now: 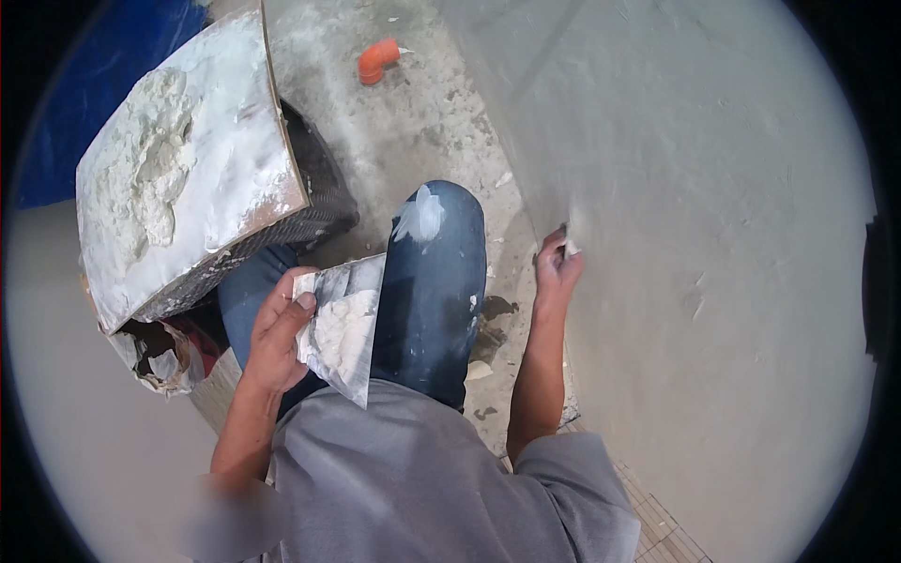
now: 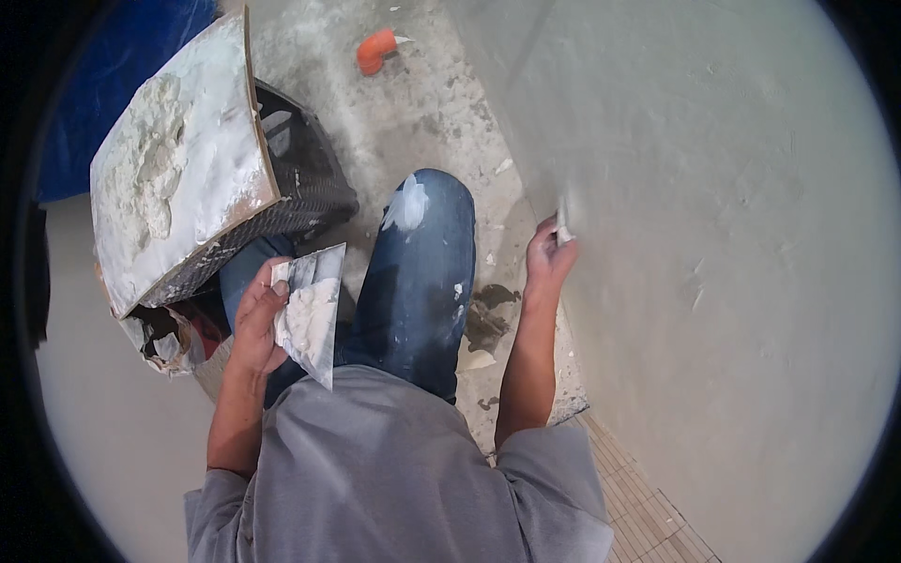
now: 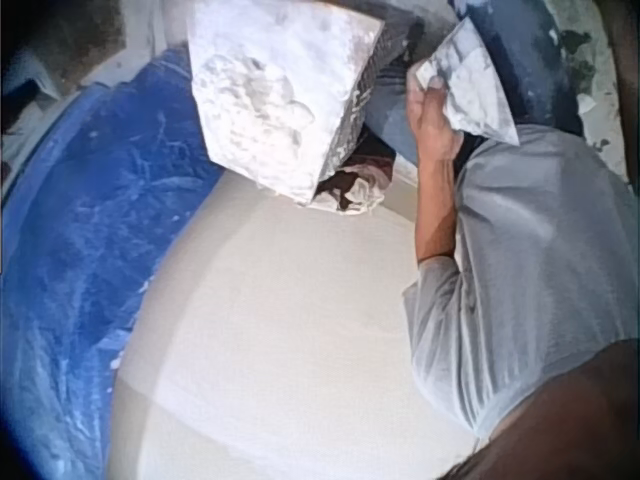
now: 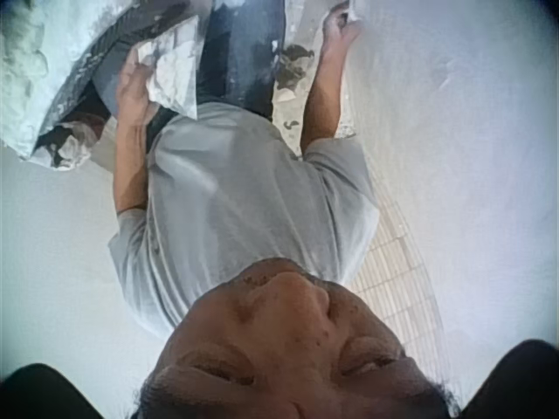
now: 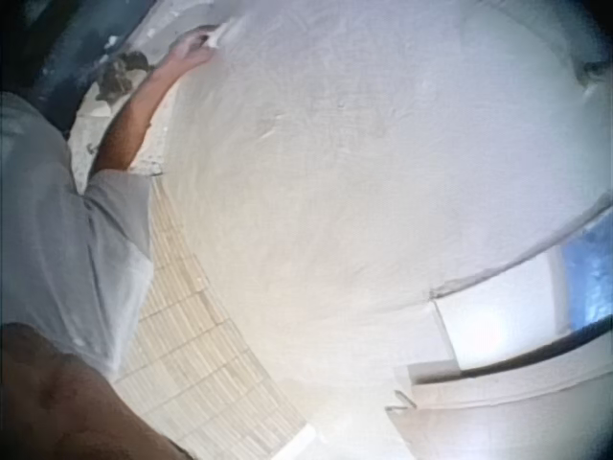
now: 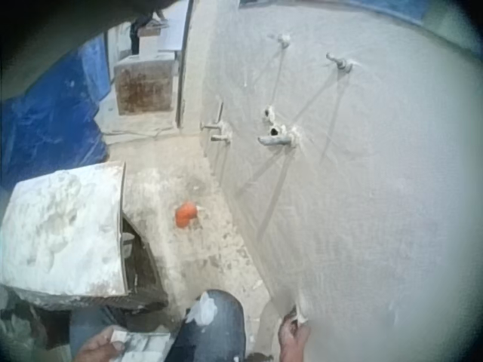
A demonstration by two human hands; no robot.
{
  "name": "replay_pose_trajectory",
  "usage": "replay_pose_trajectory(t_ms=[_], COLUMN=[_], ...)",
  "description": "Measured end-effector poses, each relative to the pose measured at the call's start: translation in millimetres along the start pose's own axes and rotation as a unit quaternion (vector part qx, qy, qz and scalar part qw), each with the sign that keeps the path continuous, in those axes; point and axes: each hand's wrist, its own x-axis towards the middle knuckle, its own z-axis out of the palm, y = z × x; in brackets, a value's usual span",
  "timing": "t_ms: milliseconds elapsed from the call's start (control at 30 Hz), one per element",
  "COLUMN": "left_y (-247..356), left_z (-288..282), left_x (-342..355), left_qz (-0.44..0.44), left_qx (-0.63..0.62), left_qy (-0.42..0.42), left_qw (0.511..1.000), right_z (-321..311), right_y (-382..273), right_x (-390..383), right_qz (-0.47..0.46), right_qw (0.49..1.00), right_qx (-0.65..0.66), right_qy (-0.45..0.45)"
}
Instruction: Applying and smoothing plaster or joint compound on a wall around plumbing fixtures and a mirror.
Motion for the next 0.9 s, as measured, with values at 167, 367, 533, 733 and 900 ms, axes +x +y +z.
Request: replay_pose_trajectory(t_ms=[167, 367, 533, 733, 900], left_y=[-2, -7, -8, -4, -9], left_z=[2, 8, 8, 10, 16], left_x=[5, 6, -2, 0, 6], left_qz=[-0.002, -0.002, -0.001, 0.004, 0.008], left_qx=[-0.001, 0.01, -0.004, 0.014, -0.028], left_qy=[0.017, 0.023, 0.034, 0.016, -0.018], left_qw=[1.0, 1.0, 0.999, 1.0, 0.999], right_z=[-69, -78, -75, -41, -6], right_y=[17, 6, -35, -28, -55], right_x=[33, 122, 136, 75, -21], right_qz=[-0.086, -0.095, -0.129, -0.06, -0.016], right_qw=[0.983, 0.982, 0.986, 0.995, 0.998], right_qx=[-0.108, -0.101, -0.074, 0.014, 0.053], right_qy=[0.119, 0.13, 0.074, 0.082, 0.007])
